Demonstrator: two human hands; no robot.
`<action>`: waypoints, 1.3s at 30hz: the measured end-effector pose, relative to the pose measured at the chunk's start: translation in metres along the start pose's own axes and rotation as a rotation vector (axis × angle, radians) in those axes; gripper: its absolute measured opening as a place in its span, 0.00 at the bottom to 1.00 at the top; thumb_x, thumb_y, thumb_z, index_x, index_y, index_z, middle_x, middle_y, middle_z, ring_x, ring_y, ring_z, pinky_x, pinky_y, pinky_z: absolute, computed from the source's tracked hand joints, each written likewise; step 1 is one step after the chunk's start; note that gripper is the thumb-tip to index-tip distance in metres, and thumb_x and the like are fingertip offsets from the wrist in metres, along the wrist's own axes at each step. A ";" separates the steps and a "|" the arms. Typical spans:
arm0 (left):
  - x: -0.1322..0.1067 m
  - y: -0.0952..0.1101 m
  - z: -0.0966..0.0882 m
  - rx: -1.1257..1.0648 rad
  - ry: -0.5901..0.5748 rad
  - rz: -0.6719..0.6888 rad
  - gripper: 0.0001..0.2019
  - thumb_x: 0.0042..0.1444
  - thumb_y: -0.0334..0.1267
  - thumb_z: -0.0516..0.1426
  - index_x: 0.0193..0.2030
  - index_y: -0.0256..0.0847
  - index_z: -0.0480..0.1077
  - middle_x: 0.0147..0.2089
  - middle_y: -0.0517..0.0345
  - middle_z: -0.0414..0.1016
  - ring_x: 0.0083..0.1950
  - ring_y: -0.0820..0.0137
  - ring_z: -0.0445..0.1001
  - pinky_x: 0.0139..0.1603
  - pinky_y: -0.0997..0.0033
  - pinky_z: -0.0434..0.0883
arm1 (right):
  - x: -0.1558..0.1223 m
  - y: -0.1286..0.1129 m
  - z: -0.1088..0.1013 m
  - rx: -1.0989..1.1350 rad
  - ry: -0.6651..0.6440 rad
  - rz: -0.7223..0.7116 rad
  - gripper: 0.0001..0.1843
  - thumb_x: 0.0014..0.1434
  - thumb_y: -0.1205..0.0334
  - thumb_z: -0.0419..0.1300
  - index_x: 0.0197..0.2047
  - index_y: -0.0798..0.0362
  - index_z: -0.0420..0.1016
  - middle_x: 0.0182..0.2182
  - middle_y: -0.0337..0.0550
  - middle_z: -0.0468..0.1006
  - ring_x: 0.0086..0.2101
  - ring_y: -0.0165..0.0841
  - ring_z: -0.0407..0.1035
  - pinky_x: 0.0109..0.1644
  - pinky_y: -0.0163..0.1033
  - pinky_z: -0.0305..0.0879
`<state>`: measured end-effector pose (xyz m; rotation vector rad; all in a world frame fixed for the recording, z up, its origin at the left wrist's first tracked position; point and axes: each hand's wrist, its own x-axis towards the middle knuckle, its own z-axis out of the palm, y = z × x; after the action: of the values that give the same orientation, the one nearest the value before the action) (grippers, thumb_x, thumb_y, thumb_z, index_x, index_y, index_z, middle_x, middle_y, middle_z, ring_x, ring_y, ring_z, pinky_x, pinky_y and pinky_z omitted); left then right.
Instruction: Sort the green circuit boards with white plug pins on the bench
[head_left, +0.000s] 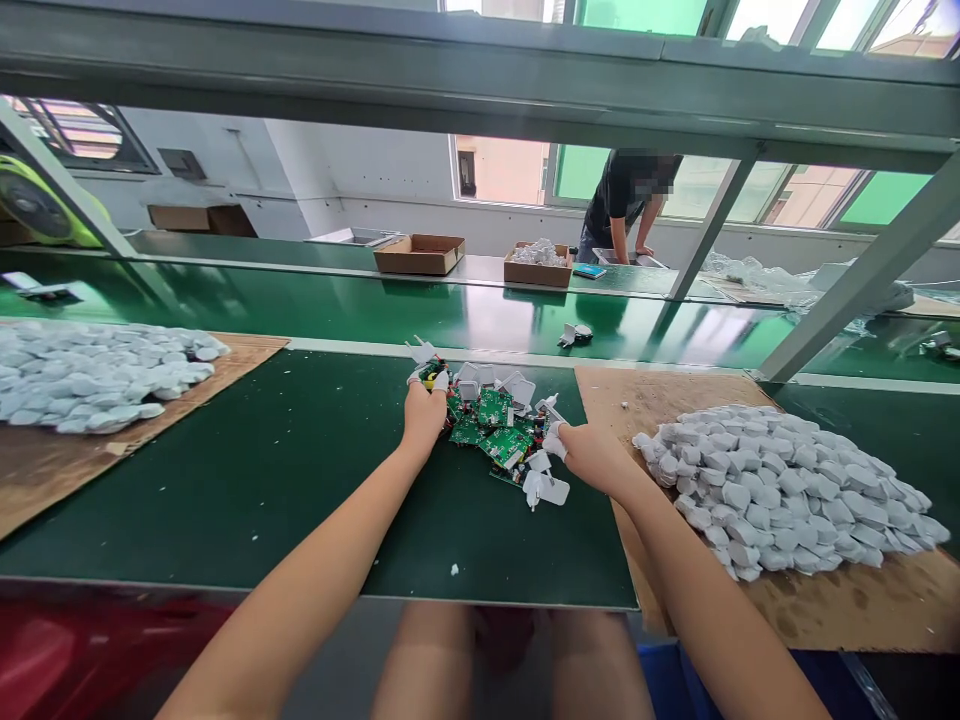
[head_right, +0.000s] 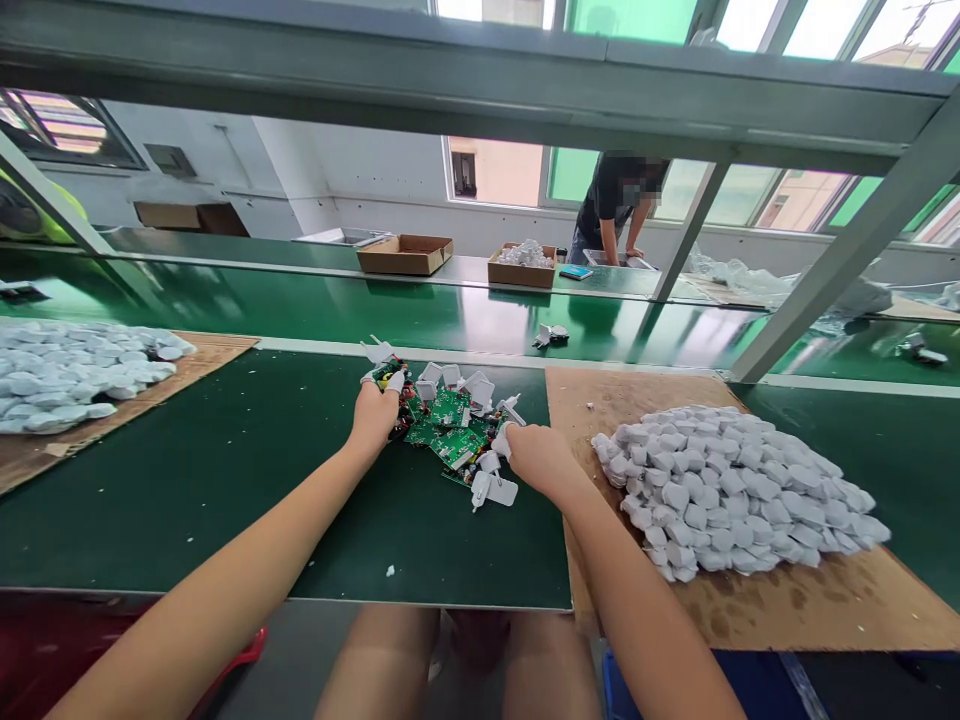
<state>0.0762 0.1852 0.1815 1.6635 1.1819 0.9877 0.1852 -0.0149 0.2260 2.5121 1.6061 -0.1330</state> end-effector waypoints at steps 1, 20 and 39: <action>-0.001 0.001 0.000 0.019 -0.006 0.008 0.10 0.54 0.39 0.50 0.40 0.37 0.59 0.35 0.52 0.70 0.34 0.65 0.71 0.34 0.69 0.65 | 0.001 0.000 0.001 0.011 -0.004 0.015 0.11 0.53 0.74 0.46 0.38 0.58 0.65 0.31 0.50 0.74 0.33 0.40 0.69 0.24 0.35 0.44; -0.015 0.013 0.000 0.232 -0.092 0.056 0.09 0.55 0.41 0.48 0.38 0.37 0.59 0.34 0.48 0.70 0.35 0.61 0.70 0.32 0.69 0.63 | -0.015 -0.011 -0.001 1.059 -0.640 -0.539 0.15 0.55 0.53 0.51 0.28 0.57 0.62 0.22 0.38 0.69 0.18 0.21 0.59 0.27 0.30 0.57; -0.030 0.024 -0.003 0.347 -0.216 0.067 0.12 0.55 0.40 0.47 0.42 0.34 0.60 0.36 0.47 0.71 0.37 0.61 0.70 0.32 0.69 0.64 | -0.010 0.011 -0.005 0.593 -0.403 -0.221 0.08 0.53 0.65 0.51 0.23 0.57 0.61 0.23 0.41 0.70 0.25 0.27 0.60 0.28 0.31 0.54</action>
<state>0.0732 0.1520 0.2017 2.0365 1.2060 0.6449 0.1909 -0.0269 0.2338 2.4231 1.8459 -1.2166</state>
